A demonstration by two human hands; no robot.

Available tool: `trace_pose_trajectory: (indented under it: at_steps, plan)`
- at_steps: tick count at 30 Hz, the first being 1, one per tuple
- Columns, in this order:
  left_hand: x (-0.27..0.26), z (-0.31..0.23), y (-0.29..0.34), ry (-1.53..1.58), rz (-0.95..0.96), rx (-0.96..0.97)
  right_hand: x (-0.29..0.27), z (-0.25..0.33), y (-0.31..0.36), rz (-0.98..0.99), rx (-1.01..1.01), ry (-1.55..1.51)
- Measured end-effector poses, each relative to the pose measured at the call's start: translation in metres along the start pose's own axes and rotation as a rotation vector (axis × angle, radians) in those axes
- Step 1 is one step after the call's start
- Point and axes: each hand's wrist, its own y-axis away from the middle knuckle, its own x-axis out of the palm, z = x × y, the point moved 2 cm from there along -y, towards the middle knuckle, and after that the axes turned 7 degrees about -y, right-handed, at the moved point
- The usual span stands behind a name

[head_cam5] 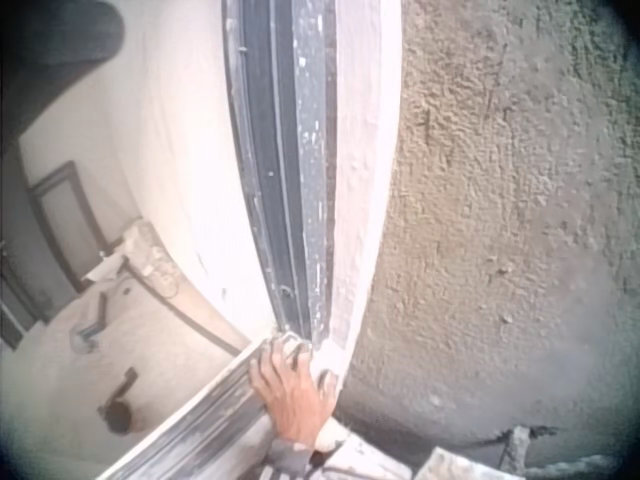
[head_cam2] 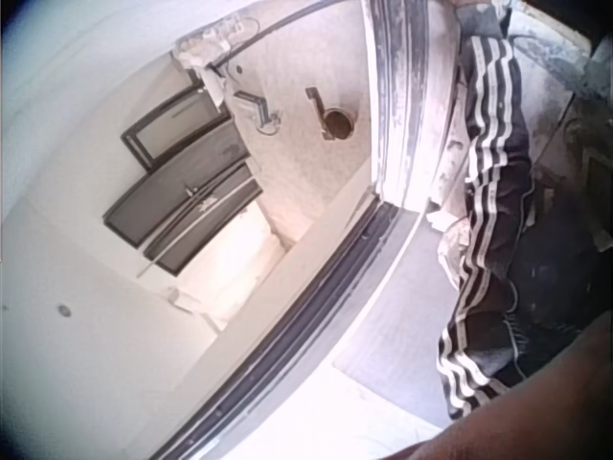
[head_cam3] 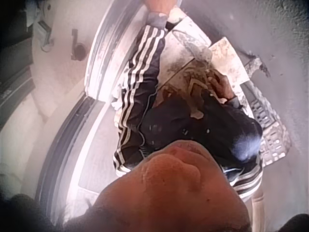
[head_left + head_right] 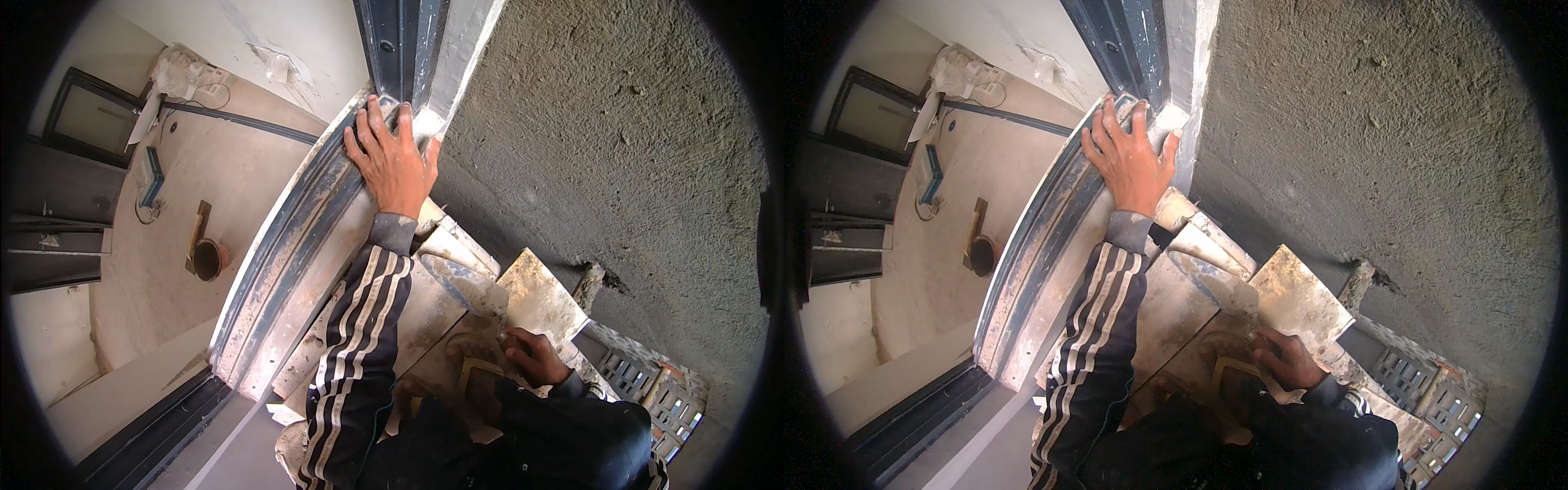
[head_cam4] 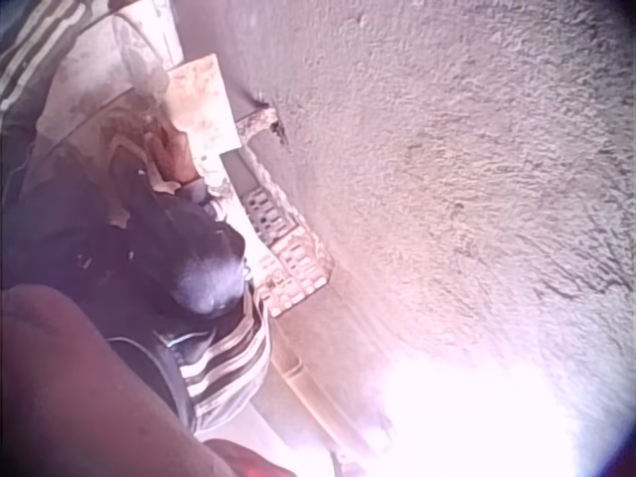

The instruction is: The person scoops plaster from a bucket using a trowel and applies it to a wall surface. They spread the material evenly across the wall and smooth the edges near a metal frame.

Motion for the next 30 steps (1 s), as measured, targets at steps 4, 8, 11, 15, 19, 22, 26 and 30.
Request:
trace_pose_trajectory:
  at_steps: [4,8,11,15,19,22,26,30]
  plan:
    - [-0.002,0.001,0.0,-0.049,0.044,0.012,0.002,-0.001,0.0,-0.004,-0.004,-0.017]
    - [-0.016,0.008,-0.007,-0.11,0.04,0.034,0.006,0.014,-0.005,0.058,-0.01,0.033]
    - [0.002,-0.023,0.005,-0.198,0.185,0.088,-0.018,0.012,0.011,-0.001,0.052,0.117]
    - [-0.046,0.025,0.003,-0.225,0.166,0.077,-0.005,0.016,0.001,-0.016,0.031,0.06]
    - [-0.032,0.033,-0.003,-0.103,0.088,0.297,-0.001,0.019,-0.003,-0.006,0.084,0.054]
    - [-0.03,0.036,0.001,-0.126,0.13,0.252,0.001,0.012,-0.002,-0.038,-0.037,0.109]
    - [-0.057,0.048,0.015,-0.189,0.135,0.177,-0.002,0.001,0.0,-0.048,0.03,0.058]
    - [-0.063,0.061,0.001,0.103,0.165,0.367,-0.005,-0.012,-0.001,-0.03,0.017,0.019]
